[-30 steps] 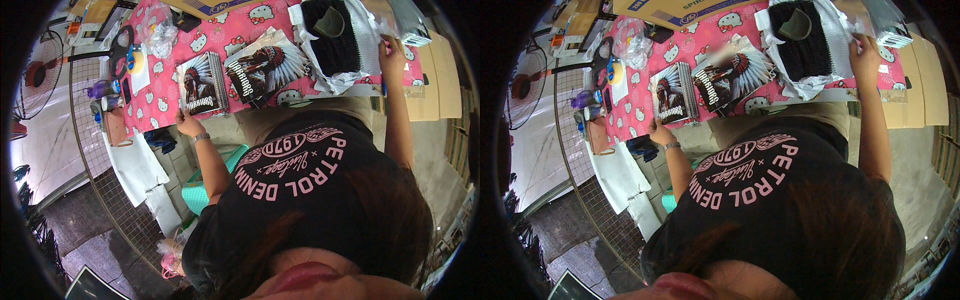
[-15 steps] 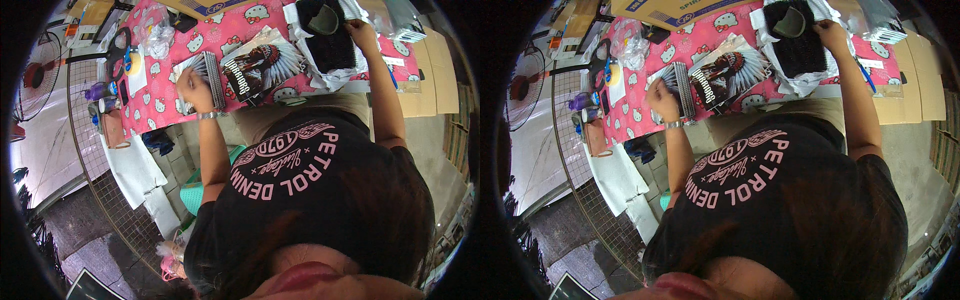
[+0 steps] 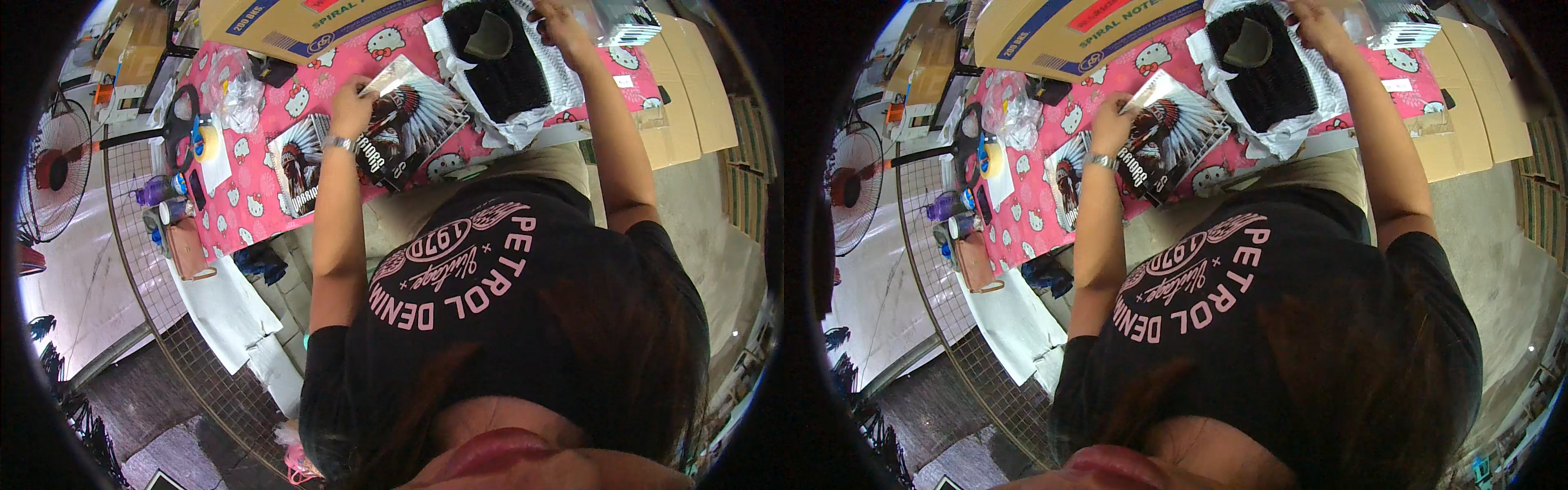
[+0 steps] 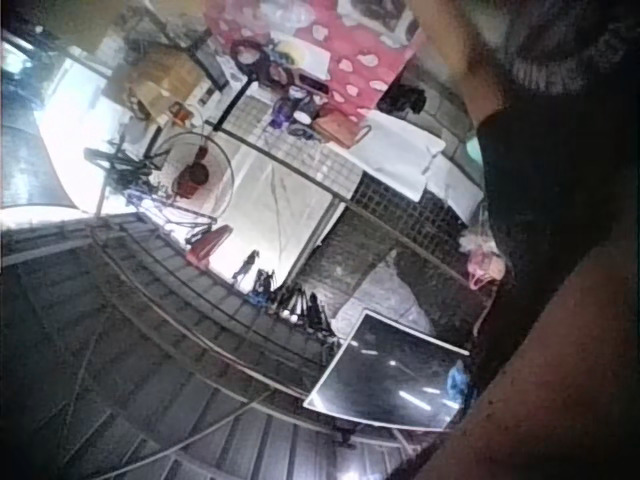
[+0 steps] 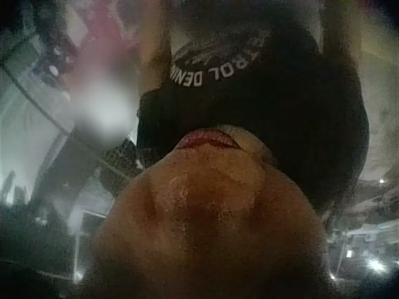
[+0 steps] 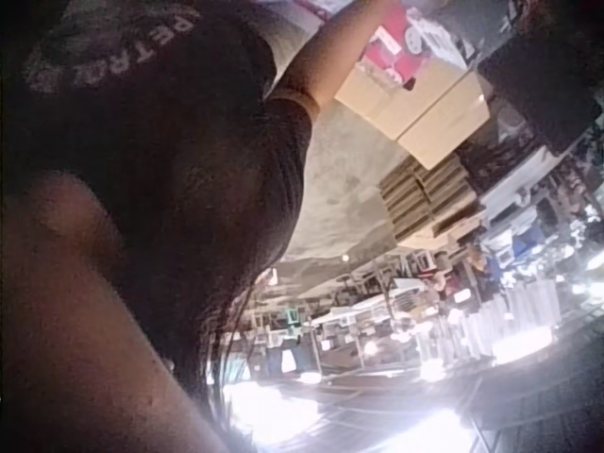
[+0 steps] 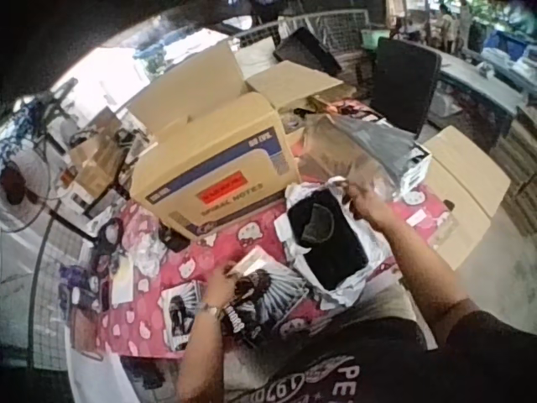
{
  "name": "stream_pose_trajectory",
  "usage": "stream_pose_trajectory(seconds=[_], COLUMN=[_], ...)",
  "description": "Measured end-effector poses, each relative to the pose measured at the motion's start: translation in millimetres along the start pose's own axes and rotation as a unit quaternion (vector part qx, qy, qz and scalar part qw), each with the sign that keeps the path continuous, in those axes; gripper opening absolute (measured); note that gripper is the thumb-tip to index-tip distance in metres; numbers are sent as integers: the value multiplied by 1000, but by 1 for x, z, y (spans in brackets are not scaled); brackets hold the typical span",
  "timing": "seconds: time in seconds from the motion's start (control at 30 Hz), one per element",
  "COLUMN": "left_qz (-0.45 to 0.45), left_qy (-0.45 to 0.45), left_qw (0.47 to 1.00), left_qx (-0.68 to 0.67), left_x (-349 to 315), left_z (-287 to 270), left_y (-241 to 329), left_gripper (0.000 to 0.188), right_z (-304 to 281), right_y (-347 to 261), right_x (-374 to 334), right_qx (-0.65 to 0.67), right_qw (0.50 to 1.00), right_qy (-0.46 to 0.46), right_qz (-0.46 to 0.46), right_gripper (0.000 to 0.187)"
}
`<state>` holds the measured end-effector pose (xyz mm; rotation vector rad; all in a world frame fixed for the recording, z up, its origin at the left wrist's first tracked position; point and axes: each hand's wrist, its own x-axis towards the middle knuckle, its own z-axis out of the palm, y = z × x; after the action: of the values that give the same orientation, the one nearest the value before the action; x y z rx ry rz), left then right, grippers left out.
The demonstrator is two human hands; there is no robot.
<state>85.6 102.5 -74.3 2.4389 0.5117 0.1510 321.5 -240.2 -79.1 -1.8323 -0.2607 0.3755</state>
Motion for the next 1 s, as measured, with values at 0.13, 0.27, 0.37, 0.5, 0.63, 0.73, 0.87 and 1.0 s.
stream_pose_trajectory(seconds=[0.13, 0.27, 0.37, 0.5, 0.63, 0.73, 0.87, 1.0], left_qz=[55, 143, 221, 229, 269, 273, 290, 293], left_qy=[10, -6, 61, 108, 109, 92, 77, 74], left_qw=[998, 986, 959, 950, 944, 950, 949, 949], left_qx=[-19, 81, 168, 183, 155, 119, 97, 84], left_x=[-32, -68, -78, -74, -66, -68, -69, -72], left_z=[-55, -73, -53, -28, -21, -25, -30, -32], left_y=[56, 102, 95, 105, 110, 105, 100, 101], left_gripper=[20, 26, 37, 34, 29, 24, 21, 20], right_z=[24, 47, 74, 123, 118, 94, 88, 89], right_y=[-72, -67, -57, -60, -67, -85, -91, -94], right_x=[-66, -104, -121, -175, -162, -140, -126, -123], right_qx=[4, 51, -29, -72, -44, -73, -103, -154], right_qw=[990, 982, 956, 937, 925, 934, 913, 895], right_qy=[-133, -154, -136, -205, -215, -217, -214, -139], right_qz=[-55, -92, -259, -275, -310, -275, -331, -395], right_gripper=[28, 36, 48, 68, 68, 42, 27, 26])
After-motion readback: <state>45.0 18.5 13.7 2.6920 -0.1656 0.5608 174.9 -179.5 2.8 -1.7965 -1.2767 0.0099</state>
